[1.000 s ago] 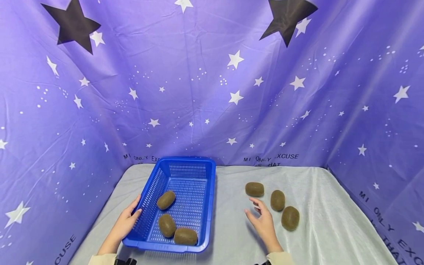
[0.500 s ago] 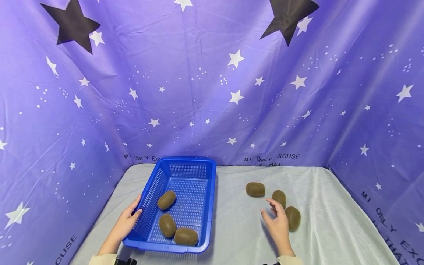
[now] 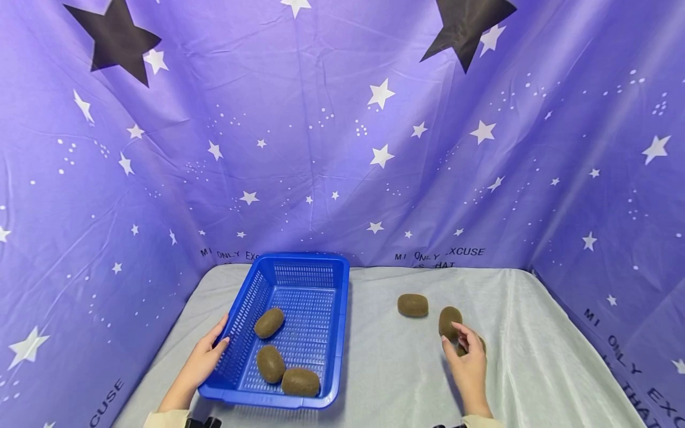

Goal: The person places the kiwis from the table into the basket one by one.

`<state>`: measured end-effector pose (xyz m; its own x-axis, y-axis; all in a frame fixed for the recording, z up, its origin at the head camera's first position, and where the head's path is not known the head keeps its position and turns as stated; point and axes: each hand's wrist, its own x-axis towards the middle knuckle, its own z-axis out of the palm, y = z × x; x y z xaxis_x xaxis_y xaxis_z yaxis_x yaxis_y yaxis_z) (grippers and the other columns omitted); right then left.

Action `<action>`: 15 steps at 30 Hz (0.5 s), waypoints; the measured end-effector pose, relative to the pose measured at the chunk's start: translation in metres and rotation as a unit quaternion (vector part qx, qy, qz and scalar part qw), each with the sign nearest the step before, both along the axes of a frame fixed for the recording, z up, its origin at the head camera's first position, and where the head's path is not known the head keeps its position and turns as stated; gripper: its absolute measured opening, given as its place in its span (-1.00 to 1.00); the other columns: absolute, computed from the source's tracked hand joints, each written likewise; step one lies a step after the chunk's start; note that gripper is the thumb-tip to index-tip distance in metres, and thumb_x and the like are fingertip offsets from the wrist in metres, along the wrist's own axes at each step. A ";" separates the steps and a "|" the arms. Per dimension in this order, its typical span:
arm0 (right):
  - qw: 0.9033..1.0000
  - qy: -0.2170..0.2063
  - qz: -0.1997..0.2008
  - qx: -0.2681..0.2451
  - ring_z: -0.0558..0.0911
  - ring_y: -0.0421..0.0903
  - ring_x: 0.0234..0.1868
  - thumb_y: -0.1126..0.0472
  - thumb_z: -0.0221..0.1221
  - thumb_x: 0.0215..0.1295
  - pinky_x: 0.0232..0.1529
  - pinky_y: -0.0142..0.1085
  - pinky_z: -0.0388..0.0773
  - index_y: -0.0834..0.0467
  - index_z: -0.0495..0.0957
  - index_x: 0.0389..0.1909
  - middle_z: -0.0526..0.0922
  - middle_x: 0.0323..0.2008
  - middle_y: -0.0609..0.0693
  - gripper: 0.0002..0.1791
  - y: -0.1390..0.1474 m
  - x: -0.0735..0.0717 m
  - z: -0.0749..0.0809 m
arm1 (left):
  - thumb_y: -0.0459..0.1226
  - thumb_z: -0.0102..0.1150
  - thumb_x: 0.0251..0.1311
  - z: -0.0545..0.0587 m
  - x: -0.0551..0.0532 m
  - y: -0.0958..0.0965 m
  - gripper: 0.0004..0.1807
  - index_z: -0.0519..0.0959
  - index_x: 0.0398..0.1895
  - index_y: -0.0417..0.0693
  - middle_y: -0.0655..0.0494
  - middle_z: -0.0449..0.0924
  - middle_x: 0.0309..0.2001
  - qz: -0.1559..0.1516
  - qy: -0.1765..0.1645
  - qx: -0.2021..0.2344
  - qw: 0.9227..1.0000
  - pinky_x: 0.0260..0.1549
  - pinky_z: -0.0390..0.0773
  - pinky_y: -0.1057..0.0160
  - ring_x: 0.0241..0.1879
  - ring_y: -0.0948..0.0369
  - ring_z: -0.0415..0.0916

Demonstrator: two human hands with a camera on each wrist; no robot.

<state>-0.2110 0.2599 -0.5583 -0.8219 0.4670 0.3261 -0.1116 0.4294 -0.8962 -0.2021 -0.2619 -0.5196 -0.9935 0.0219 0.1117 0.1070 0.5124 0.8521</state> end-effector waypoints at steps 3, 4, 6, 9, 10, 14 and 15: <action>1.000 0.018 -0.012 -0.007 0.43 -0.40 -0.13 0.45 0.25 0.08 -0.10 -0.73 0.31 0.34 0.49 -0.01 0.44 -0.17 -0.30 -0.61 0.005 0.000 -0.001 | -0.41 -0.12 0.35 0.000 0.001 0.000 -0.39 0.01 0.43 -0.33 -0.35 -0.02 0.41 -0.002 0.001 -0.003 1.000 0.22 -0.06 0.54 0.40 -0.20 -0.08; 1.000 0.021 -0.016 -0.009 0.44 -0.40 -0.14 0.45 0.25 0.08 -0.11 -0.73 0.31 0.34 0.49 -0.02 0.44 -0.19 -0.33 -0.61 0.006 0.000 -0.001 | -0.41 -0.12 0.35 0.000 0.001 0.000 -0.40 0.01 0.43 -0.33 -0.35 -0.02 0.41 -0.002 0.001 -0.003 1.000 0.22 -0.06 0.53 0.39 -0.20 -0.08; 0.999 0.027 -0.023 -0.012 0.44 -0.43 -0.17 0.45 0.24 0.08 -0.12 -0.73 0.31 0.35 0.49 -0.03 0.41 -0.23 -0.39 -0.62 0.009 0.001 -0.001 | -0.42 -0.12 0.35 0.000 0.001 0.000 -0.40 0.01 0.42 -0.34 -0.35 -0.02 0.41 -0.002 0.003 -0.001 1.000 0.20 -0.06 0.59 0.39 -0.20 -0.08; 0.999 0.029 -0.033 -0.009 0.44 -0.48 -0.20 0.44 0.24 0.08 -0.14 -0.74 0.30 0.34 0.50 -0.04 0.40 -0.26 -0.44 -0.63 0.014 0.001 -0.001 | -0.44 -0.13 0.34 0.000 0.000 0.000 -0.40 0.02 0.42 -0.35 -0.36 -0.02 0.40 -0.001 0.007 0.006 1.000 0.07 -0.11 0.75 0.39 -0.20 -0.09; 0.999 0.028 -0.035 -0.008 0.44 -0.49 -0.21 0.44 0.24 0.08 -0.14 -0.75 0.30 0.34 0.50 -0.04 0.40 -0.27 -0.45 -0.63 0.015 0.001 -0.001 | -0.45 -0.13 0.33 0.000 0.000 0.000 -0.40 0.02 0.42 -0.35 -0.36 -0.02 0.40 -0.001 0.008 0.008 1.000 0.03 -0.12 0.78 0.40 -0.20 -0.09; 0.998 0.018 -0.054 -0.002 0.40 -0.52 -0.19 0.41 0.24 0.08 -0.13 -0.76 0.25 0.32 0.51 -0.04 0.40 -0.26 -0.48 -0.63 0.020 0.002 -0.002 | -0.46 -0.13 0.33 -0.001 -0.001 0.001 -0.40 0.01 0.42 -0.36 -0.37 -0.02 0.40 -0.001 0.011 0.010 1.000 0.00 -0.13 0.81 0.39 -0.21 -0.09; 0.998 0.015 -0.061 0.000 0.38 -0.52 -0.18 0.40 0.24 0.07 -0.12 -0.75 0.24 0.32 0.51 -0.04 0.39 -0.25 -0.49 -0.63 0.022 0.002 -0.002 | -0.46 -0.13 0.33 -0.001 -0.001 0.001 -0.40 0.02 0.41 -0.37 -0.38 -0.02 0.40 0.000 0.011 0.010 1.000 0.00 -0.13 0.81 0.39 -0.21 -0.09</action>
